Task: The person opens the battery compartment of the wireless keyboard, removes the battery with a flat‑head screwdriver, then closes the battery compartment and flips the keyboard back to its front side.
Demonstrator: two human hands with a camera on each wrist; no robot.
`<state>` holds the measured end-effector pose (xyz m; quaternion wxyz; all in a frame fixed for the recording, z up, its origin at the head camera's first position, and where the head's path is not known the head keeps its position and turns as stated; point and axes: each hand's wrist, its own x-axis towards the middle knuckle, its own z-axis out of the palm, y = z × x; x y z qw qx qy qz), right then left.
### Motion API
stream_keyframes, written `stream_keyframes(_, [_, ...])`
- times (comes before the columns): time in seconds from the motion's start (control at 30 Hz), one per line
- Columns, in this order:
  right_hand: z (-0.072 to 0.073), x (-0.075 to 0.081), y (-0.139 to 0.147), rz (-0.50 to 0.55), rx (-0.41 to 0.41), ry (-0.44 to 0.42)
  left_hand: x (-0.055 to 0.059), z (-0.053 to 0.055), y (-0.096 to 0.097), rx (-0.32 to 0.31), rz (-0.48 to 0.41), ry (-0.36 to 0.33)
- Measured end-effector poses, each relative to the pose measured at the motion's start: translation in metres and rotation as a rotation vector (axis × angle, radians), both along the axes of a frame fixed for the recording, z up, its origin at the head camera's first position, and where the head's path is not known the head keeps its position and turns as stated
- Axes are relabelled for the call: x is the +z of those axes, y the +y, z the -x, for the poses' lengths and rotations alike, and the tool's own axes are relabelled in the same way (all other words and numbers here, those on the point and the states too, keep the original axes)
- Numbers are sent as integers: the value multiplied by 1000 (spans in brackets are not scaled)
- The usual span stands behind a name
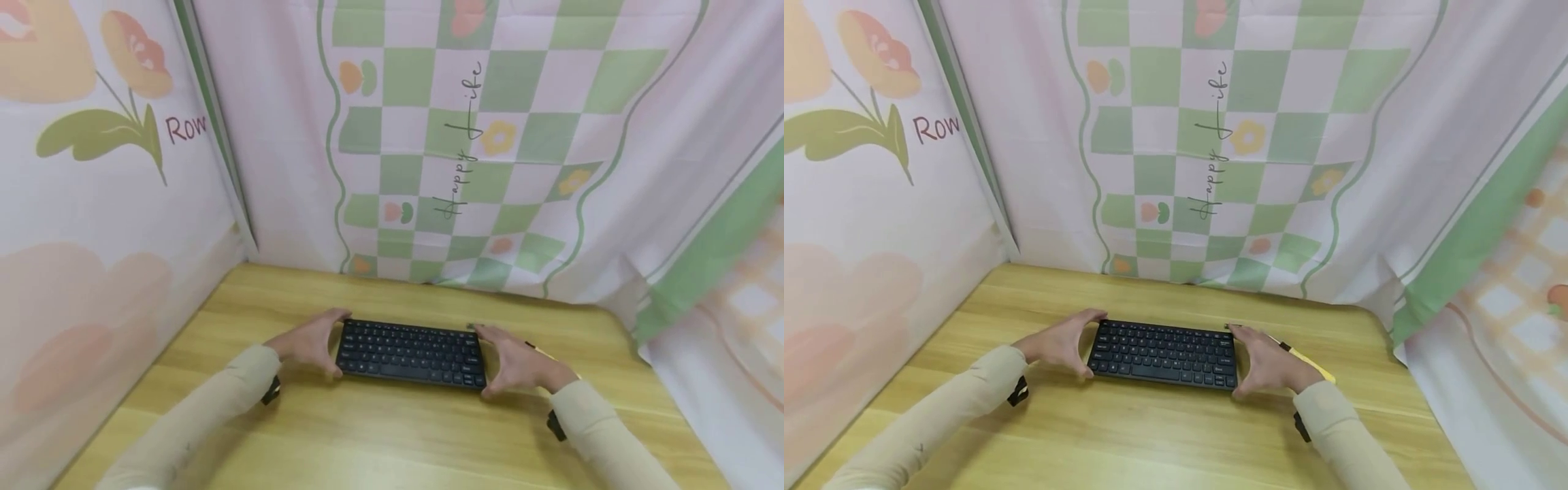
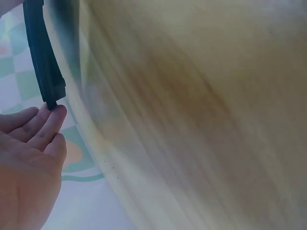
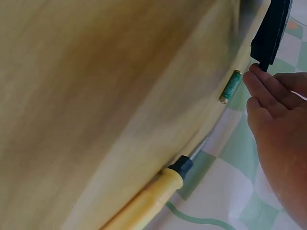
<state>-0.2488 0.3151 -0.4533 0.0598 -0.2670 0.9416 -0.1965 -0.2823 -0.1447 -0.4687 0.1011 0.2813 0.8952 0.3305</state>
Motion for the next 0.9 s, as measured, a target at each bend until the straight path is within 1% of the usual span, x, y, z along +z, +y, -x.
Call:
stream_keyframes(0.03, [0,-3,0,-3,-11,-2,-2,0,0,5,0,-3])
stream_keyframes(0.13, [1,-9,-1,-14,-11,23,-7,0,0,14,-11,-27])
stream_keyframes(0.27, [2,-12,-4,-26,-7,44,-11,0,-1,10,-30,-47])
stream_keyframes(0.47, [0,-11,-7,-37,-25,32,-10,-2,-2,2,-29,-61])
stream_keyframes(0.7, [1,-11,-8,-45,-26,37,-11,-1,-2,1,-16,-43])
stream_keyframes(0.8, [1,-11,-7,-45,-22,40,-11,-1,-2,-4,7,-37])
stream_keyframes(0.9, [-1,-9,-7,-41,-19,37,-8,-1,-2,-16,47,-30])
